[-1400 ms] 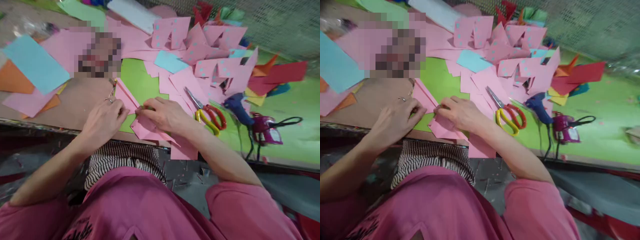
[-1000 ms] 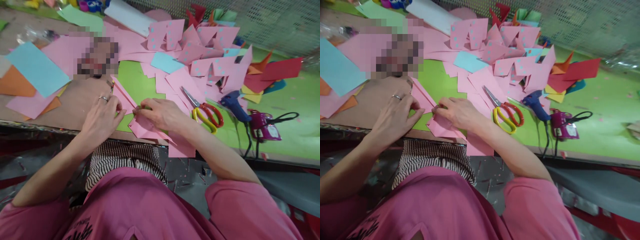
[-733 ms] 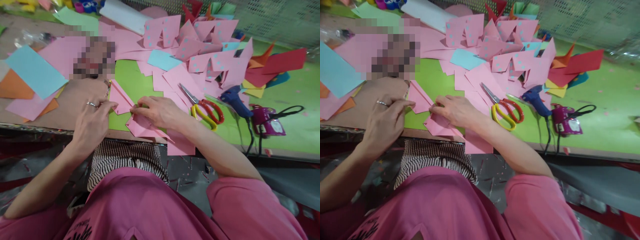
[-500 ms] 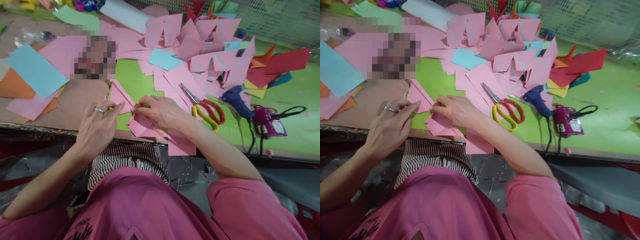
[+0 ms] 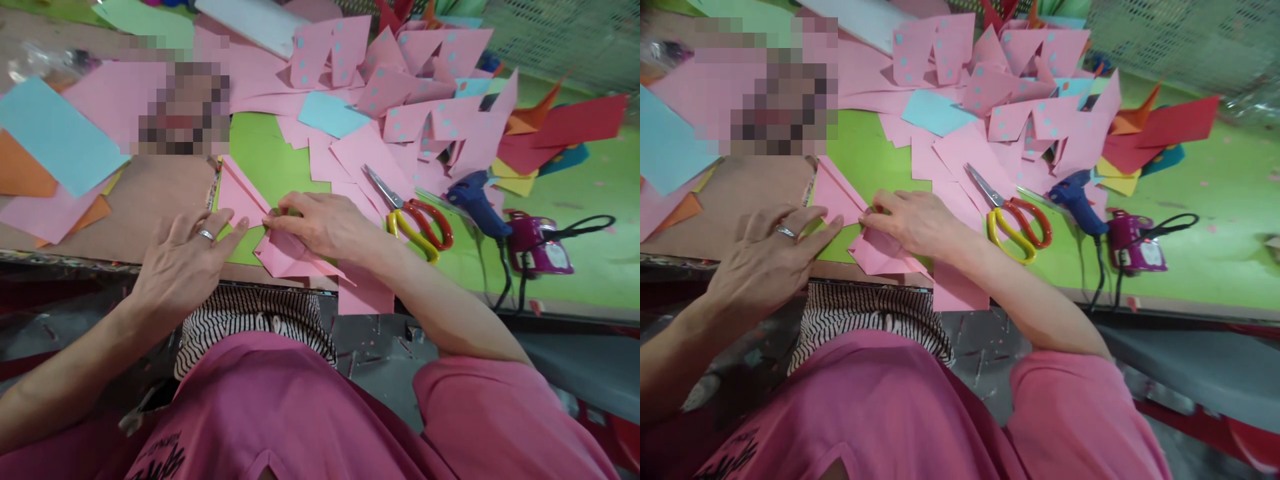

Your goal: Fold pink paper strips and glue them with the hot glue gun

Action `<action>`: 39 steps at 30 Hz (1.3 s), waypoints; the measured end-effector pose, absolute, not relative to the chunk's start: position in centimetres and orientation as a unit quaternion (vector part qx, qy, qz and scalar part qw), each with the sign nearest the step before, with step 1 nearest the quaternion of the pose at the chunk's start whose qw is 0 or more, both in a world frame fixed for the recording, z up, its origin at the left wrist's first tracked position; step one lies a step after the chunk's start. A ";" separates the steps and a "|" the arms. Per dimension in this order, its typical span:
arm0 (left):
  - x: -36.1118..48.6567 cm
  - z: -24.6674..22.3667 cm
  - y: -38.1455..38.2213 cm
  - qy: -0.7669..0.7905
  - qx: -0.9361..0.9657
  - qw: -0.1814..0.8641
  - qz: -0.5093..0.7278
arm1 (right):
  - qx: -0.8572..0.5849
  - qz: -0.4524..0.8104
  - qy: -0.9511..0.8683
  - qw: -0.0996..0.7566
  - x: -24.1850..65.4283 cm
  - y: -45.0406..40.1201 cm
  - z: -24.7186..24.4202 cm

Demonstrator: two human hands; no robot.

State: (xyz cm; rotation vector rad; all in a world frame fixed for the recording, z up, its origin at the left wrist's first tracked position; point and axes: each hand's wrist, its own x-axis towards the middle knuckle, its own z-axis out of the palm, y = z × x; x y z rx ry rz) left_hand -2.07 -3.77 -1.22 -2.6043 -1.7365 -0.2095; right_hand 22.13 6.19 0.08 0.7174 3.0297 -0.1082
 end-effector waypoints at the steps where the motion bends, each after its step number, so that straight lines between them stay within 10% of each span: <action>1: -2.3 -1.1 -3.7 -0.550 -0.832 0.001 -0.065 | 0.233 -0.038 0.972 0.012 22.1 6.2 0.1; 25: -2.1 -3.7 -7.3 -0.352 -0.888 0.172 -0.242 | 0.203 -0.188 0.951 -0.139 23.6 7.5 -0.6; 33: 0.0 -1.3 -3.9 -0.520 -0.553 -0.252 -0.600 | 0.208 -0.296 0.878 -0.314 23.9 8.2 3.4; 39: 3.4 0.7 -0.6 -0.414 -0.357 -0.491 -0.678 | 0.255 -0.410 0.841 -0.246 22.2 7.6 7.8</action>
